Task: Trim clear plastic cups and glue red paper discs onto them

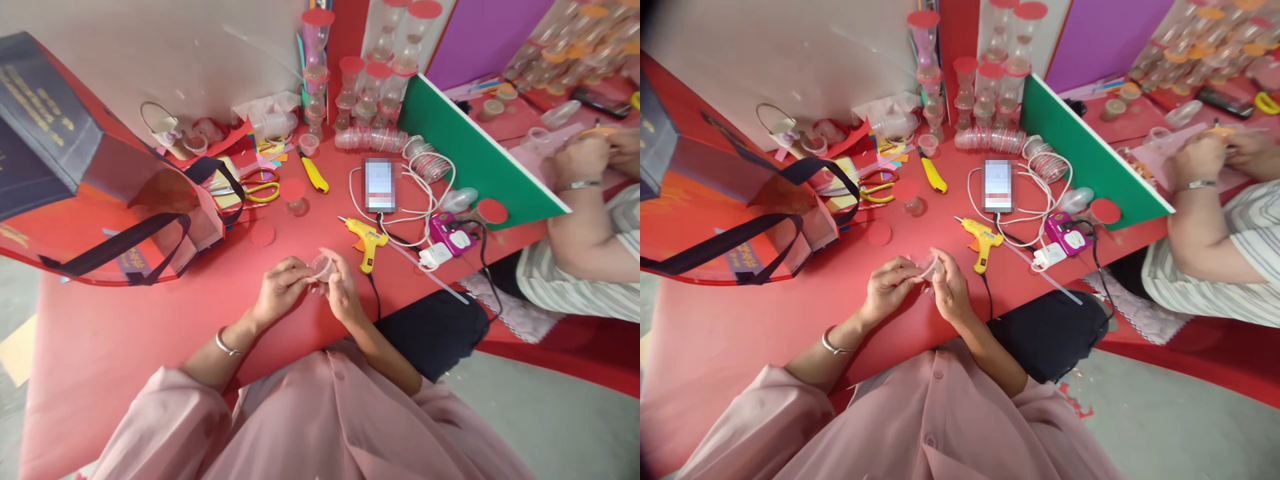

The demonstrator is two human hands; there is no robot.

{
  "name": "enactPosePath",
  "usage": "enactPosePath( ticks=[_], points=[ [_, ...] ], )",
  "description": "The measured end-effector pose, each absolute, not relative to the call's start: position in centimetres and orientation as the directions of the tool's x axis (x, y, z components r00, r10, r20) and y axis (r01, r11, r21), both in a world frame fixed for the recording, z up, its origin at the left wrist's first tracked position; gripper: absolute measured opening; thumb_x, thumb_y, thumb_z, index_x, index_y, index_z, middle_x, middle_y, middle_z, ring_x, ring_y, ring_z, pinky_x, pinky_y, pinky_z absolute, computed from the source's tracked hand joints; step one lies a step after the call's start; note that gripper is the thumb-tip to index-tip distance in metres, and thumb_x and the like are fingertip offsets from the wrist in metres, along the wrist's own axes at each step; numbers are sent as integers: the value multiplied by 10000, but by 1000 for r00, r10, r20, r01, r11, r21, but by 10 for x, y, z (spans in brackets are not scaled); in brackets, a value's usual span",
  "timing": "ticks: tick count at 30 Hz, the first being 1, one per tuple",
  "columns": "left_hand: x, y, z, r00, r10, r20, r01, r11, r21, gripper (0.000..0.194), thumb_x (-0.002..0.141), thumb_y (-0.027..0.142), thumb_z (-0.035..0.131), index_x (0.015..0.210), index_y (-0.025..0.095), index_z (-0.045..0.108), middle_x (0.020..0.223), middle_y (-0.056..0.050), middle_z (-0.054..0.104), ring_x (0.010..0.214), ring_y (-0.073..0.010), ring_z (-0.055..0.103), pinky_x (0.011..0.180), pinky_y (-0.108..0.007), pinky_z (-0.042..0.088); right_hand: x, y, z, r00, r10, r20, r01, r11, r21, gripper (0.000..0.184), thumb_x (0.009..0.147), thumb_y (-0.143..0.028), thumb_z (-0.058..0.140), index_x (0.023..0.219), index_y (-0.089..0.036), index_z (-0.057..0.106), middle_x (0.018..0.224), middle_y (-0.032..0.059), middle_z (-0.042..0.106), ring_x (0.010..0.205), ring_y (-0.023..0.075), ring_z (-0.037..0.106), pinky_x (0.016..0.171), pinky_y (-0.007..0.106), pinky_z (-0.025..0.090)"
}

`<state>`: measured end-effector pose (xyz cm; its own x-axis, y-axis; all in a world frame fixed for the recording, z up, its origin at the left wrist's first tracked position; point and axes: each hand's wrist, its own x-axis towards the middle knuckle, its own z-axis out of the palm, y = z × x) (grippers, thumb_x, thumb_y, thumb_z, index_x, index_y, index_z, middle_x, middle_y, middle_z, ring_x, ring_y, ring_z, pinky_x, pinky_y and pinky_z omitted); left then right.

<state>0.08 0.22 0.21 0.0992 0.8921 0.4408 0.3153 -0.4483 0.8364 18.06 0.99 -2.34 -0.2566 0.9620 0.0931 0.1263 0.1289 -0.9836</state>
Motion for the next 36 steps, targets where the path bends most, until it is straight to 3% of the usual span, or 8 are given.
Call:
enactPosePath(
  ticks=[4, 7, 12, 18, 25, 31, 36],
  points=[
    [5, 4, 9, 1, 960, 280, 208, -275, 939, 118, 884, 321, 806, 898, 206, 831, 777, -60, 743, 675, -155, 680, 651, -281, 560, 176, 9, -16, -221, 961, 167, 46, 181, -982, 736, 994, -657, 517, 1587, -250, 360, 1563, 183, 489, 1316, 306, 610, 922, 408, 619],
    [5, 3, 15, 72, 989, 128, 28, -131, 991, 167, 880, 339, 810, 891, 172, 819, 677, -32, 694, 519, -118, 625, 526, -249, 519, 176, 13, -8, -282, 945, 166, 56, 189, -980, 602, 1016, -536, 568, 1546, -279, 441, 1511, 137, 570, 1340, 278, 603, 1022, 420, 588],
    [-5, 8, 28, 291, 957, -5, -100, 35, 994, 294, 955, 399, 717, 932, 114, 788, 714, -62, 712, 486, -112, 615, 446, -227, 482, 177, 26, 5, -177, 945, 275, 150, 302, -941, 358, 1062, -432, 510, 1370, -287, 623, 1379, 88, 671, 1302, 236, 633, 1141, 430, 511],
    [-11, 28, 32, 322, 940, -112, -159, 170, 972, 380, 951, 463, 705, 849, 98, 735, 668, -61, 708, 487, -117, 615, 465, -228, 479, 164, 41, 0, -61, 957, 284, 236, 290, -927, 328, 1045, -418, 557, 1314, -252, 645, 1266, 91, 750, 1180, 233, 719, 1039, 396, 583],
    [-11, 41, 10, 275, 949, -153, -155, 201, 967, 442, 911, 526, 725, 764, 110, 699, 552, -10, 645, 420, -76, 530, 438, -193, 431, 152, 46, -5, 11, 896, 443, 460, 389, -798, 298, 1036, -359, 571, 1279, -211, 658, 1235, 116, 755, 1148, 226, 726, 1017, 382, 596],
    [-16, 45, 2, 350, 907, -236, -289, 344, 893, 455, 853, 553, 773, 795, 107, 703, 562, -16, 656, 446, -124, 615, 450, -232, 524, 149, 42, -9, 7, 940, 341, 456, 300, -838, 296, 1036, -369, 566, 1276, -228, 668, 1208, 103, 770, 1096, 216, 749, 965, 366, 619],
    [-17, 48, -3, 382, 885, -265, -427, 423, 799, 386, 829, 474, 821, 909, 101, 761, 703, -52, 729, 537, -143, 672, 447, -228, 530, 151, 44, -16, 86, 968, 235, 375, 187, -908, 320, 1044, -395, 551, 1283, -216, 667, 1235, 111, 763, 1106, 218, 748, 939, 367, 625]
  ],
)
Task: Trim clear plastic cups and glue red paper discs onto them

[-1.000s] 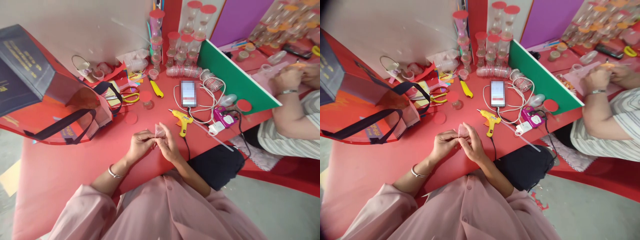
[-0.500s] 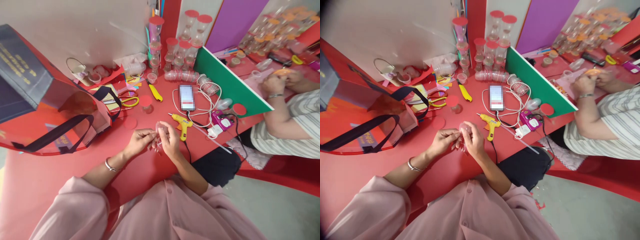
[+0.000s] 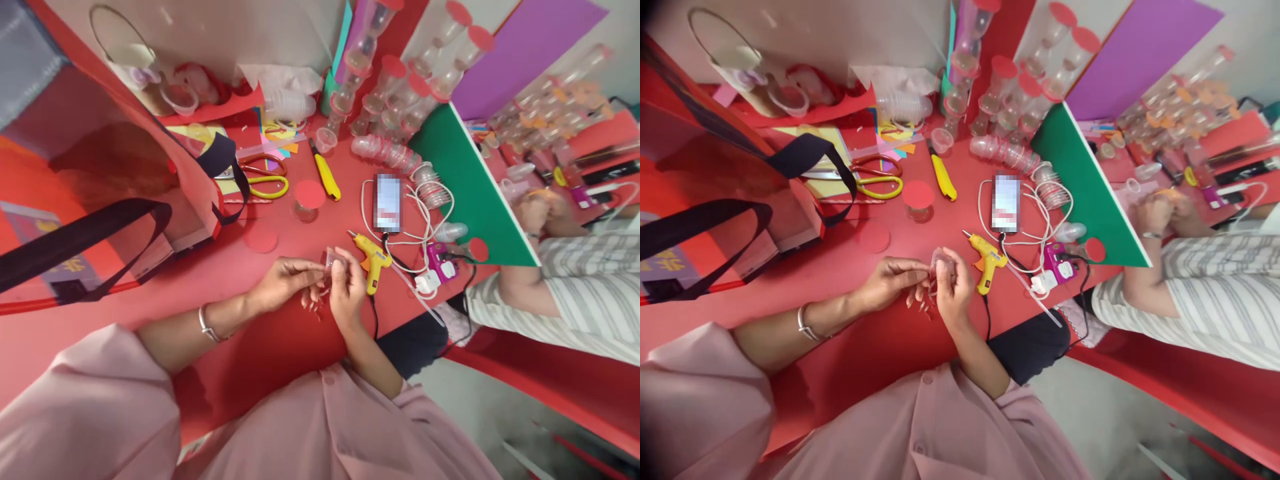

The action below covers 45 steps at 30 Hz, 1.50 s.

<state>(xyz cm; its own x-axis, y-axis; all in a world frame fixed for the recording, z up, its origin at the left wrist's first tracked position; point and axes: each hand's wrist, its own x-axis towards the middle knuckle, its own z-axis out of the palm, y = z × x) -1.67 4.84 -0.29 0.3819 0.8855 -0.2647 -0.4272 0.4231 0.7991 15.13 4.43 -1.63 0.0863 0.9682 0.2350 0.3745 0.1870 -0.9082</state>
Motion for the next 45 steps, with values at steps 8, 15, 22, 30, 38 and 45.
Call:
enactPosePath(
  ticks=[8, 15, 22, 30, 38, 45],
  points=[
    [-17, 52, -3, 402, 879, -255, -453, 433, 779, 408, 830, 495, 817, 773, 99, 738, 603, -49, 700, 489, -127, 643, 444, -210, 506, 153, 44, -20, 76, 977, 199, 379, 156, -912, 335, 1035, -415, 565, 1264, -200, 682, 1158, 108, 771, 839, 171, 742, 766, 314, 622],
    [-18, 51, -5, 398, 887, -236, -436, 409, 802, 356, 857, 441, 796, 757, 106, 729, 609, -30, 684, 487, -103, 618, 480, -208, 508, 153, 42, -21, 65, 976, 209, 435, 161, -886, 330, 1032, -402, 572, 1282, -211, 673, 1157, 107, 765, 926, 198, 752, 843, 356, 627],
    [-15, 49, -6, 353, 900, -257, -460, 406, 790, 357, 826, 451, 804, 755, 112, 720, 604, -18, 658, 481, -99, 595, 453, -207, 478, 152, 41, -21, 38, 975, 219, 438, 181, -881, 344, 1025, -417, 575, 1278, -206, 674, 1109, 101, 769, 866, 195, 752, 800, 351, 636],
    [-16, 50, -7, 385, 895, -227, -447, 396, 802, 346, 805, 440, 842, 862, 105, 781, 673, -39, 691, 510, -93, 582, 456, -207, 457, 150, 44, -20, 103, 965, 243, 374, 189, -908, 324, 1028, -423, 576, 1248, -209, 681, 1221, 117, 755, 1058, 210, 749, 906, 364, 630],
    [-16, 51, -1, 345, 894, -285, -431, 421, 798, 380, 742, 448, 876, 868, 106, 772, 653, -27, 690, 453, -78, 553, 396, -192, 409, 152, 43, -20, 70, 961, 268, 431, 213, -877, 322, 1027, -399, 584, 1275, -214, 673, 1248, 123, 752, 1125, 226, 743, 965, 391, 618],
    [-12, 50, 2, 302, 904, -303, -400, 409, 820, 326, 759, 415, 848, 820, 117, 731, 593, 6, 651, 431, -62, 507, 386, -175, 393, 152, 43, -22, 78, 976, 205, 397, 159, -904, 346, 1013, -435, 598, 1253, -202, 686, 1238, 133, 758, 1118, 240, 747, 968, 420, 621]
  ],
)
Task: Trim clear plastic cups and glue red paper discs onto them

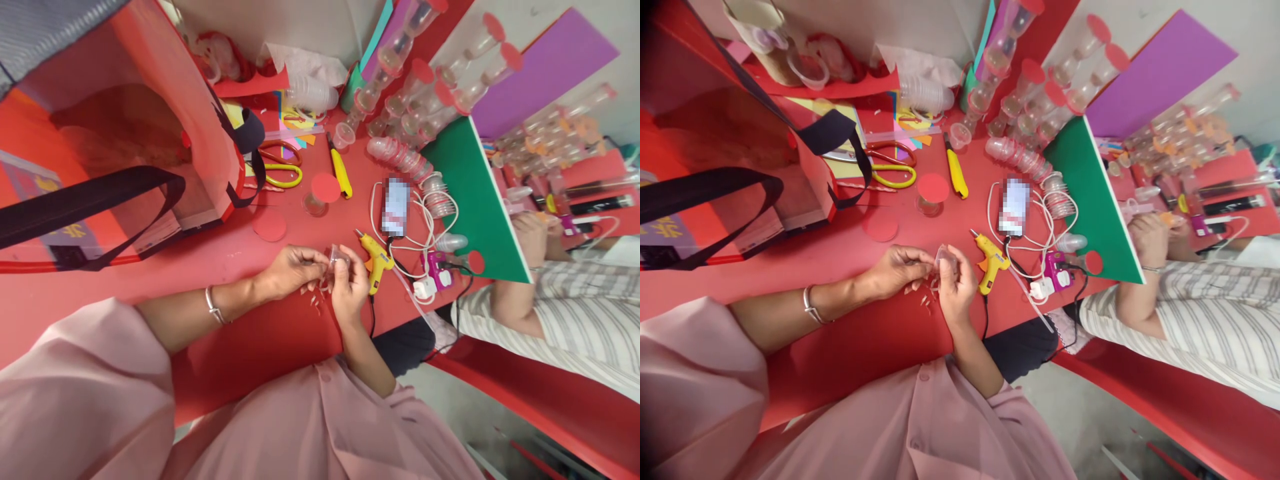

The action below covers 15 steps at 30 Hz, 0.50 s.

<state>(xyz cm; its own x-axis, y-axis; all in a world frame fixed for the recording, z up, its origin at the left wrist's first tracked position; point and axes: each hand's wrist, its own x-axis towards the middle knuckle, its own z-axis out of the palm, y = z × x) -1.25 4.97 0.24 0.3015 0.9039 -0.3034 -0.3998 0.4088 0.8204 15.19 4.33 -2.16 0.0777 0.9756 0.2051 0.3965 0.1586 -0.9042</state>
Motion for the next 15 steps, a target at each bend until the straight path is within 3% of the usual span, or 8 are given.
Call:
enactPosePath(
  ticks=[6, 10, 15],
  points=[
    [-13, 52, -2, 360, 902, -237, -461, 393, 796, 327, 794, 418, 826, 897, 117, 752, 640, -21, 685, 488, -90, 566, 430, -194, 422, 150, 47, -20, 104, 985, 139, 306, 102, -947, 369, 1030, -467, 553, 1240, -190, 677, 1176, 134, 781, 1007, 222, 774, 859, 371, 651],
    [-14, 52, -2, 369, 906, -209, -470, 376, 799, 328, 806, 432, 828, 871, 118, 759, 693, -35, 703, 516, -76, 551, 450, -189, 396, 151, 47, -22, 109, 981, 159, 334, 114, -935, 378, 1028, -469, 557, 1261, -192, 668, 1210, 139, 769, 1067, 231, 761, 914, 398, 642],
    [-16, 53, 0, 366, 897, -247, -431, 399, 809, 334, 789, 434, 852, 789, 119, 740, 603, -6, 654, 458, -58, 488, 418, -187, 348, 153, 45, -24, 97, 978, 183, 370, 136, -919, 365, 1020, -456, 579, 1262, -203, 682, 1229, 131, 759, 1092, 232, 749, 952, 412, 624]
  ],
)
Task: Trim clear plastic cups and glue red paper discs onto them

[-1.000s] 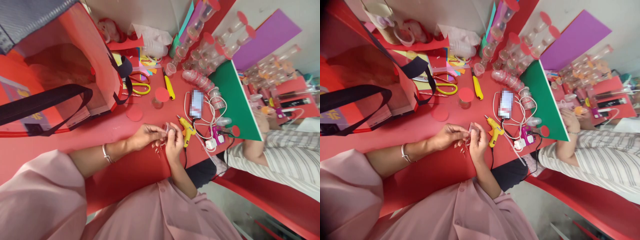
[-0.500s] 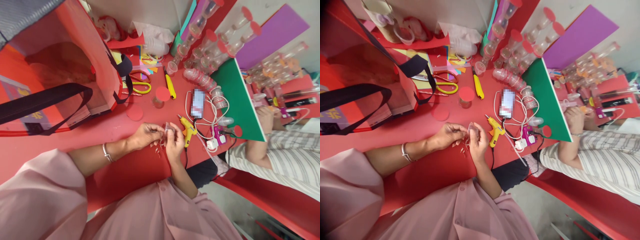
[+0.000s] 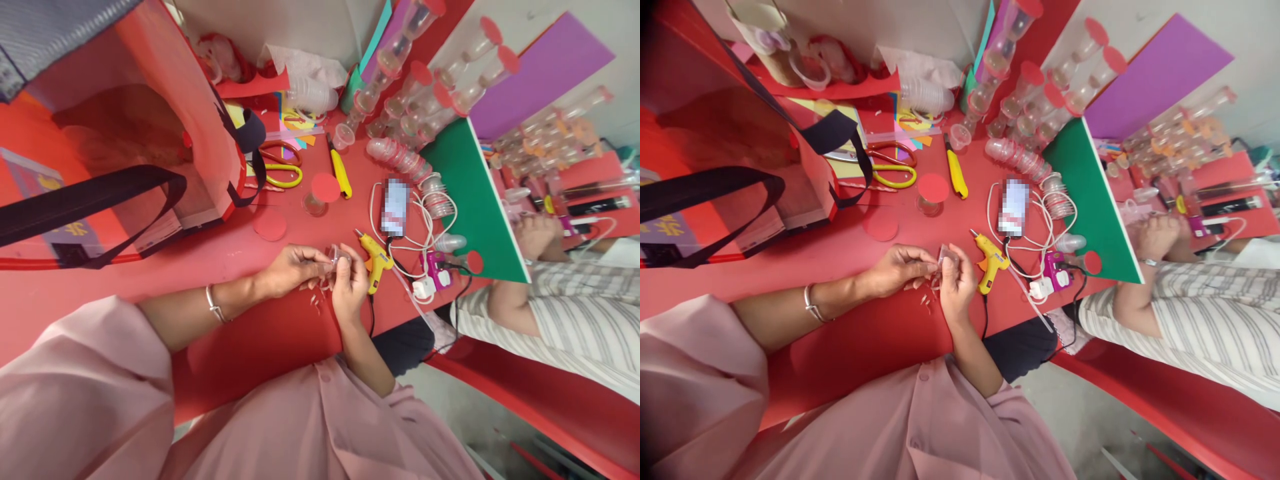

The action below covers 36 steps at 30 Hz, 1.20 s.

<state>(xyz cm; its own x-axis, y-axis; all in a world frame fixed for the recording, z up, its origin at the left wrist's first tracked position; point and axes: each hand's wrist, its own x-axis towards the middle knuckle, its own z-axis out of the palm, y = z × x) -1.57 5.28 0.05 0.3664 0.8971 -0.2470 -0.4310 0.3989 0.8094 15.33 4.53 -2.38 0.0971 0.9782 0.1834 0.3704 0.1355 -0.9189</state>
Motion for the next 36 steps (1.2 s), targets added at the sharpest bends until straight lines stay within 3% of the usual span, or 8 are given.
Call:
enactPosePath(
  ticks=[5, 11, 17, 21, 25, 30, 36],
  points=[
    [-17, 53, -1, 390, 891, -234, -444, 404, 800, 325, 806, 425, 837, 764, 124, 720, 580, 1, 634, 447, -62, 493, 403, -188, 336, 154, 45, -25, 77, 984, 161, 337, 126, -933, 385, 1021, -469, 571, 1274, -197, 672, 1218, 135, 760, 1068, 233, 758, 941, 417, 631],
    [-16, 51, 5, 319, 909, -269, -376, 382, 844, 353, 811, 462, 817, 770, 128, 710, 535, 26, 589, 425, -47, 432, 418, -186, 314, 153, 43, -22, 66, 972, 225, 458, 171, -872, 355, 1009, -449, 602, 1255, -208, 688, 1223, 124, 759, 1101, 233, 743, 974, 413, 610],
    [-12, 52, 4, 332, 909, -252, -462, 390, 797, 320, 809, 436, 821, 823, 130, 729, 566, 10, 621, 457, -65, 483, 440, -195, 329, 150, 47, -21, 113, 979, 167, 323, 122, -938, 358, 1031, -462, 553, 1244, -201, 674, 1191, 128, 772, 1060, 232, 761, 917, 395, 634],
    [-11, 52, 1, 305, 919, -250, -527, 382, 759, 270, 787, 346, 824, 935, 126, 771, 662, -22, 690, 516, -84, 554, 469, -199, 363, 150, 48, -21, 134, 979, 154, 307, 107, -946, 361, 1035, -471, 539, 1226, -198, 676, 1179, 128, 771, 1031, 228, 763, 878, 377, 636],
    [-13, 52, -2, 312, 912, -267, -516, 399, 758, 243, 822, 351, 775, 908, 124, 778, 678, -32, 695, 508, -85, 543, 446, -200, 346, 150, 48, -21, 142, 981, 134, 296, 87, -951, 368, 1035, -479, 537, 1228, -198, 679, 1174, 127, 770, 987, 219, 763, 828, 355, 637],
    [-14, 51, 1, 330, 914, -235, -449, 371, 813, 294, 816, 380, 820, 957, 126, 779, 642, -11, 674, 501, -73, 516, 457, -195, 349, 150, 48, -20, 123, 978, 171, 344, 120, -931, 384, 1035, -490, 533, 1229, -192, 677, 1193, 136, 767, 1055, 226, 757, 891, 374, 632],
    [-14, 51, 7, 322, 918, -233, -395, 354, 848, 359, 798, 465, 836, 856, 120, 759, 593, 11, 629, 469, -54, 454, 443, -192, 330, 150, 47, -19, 110, 981, 159, 318, 117, -941, 371, 1021, -473, 577, 1251, -198, 670, 1220, 126, 759, 1093, 221, 747, 931, 371, 620]
  ],
)
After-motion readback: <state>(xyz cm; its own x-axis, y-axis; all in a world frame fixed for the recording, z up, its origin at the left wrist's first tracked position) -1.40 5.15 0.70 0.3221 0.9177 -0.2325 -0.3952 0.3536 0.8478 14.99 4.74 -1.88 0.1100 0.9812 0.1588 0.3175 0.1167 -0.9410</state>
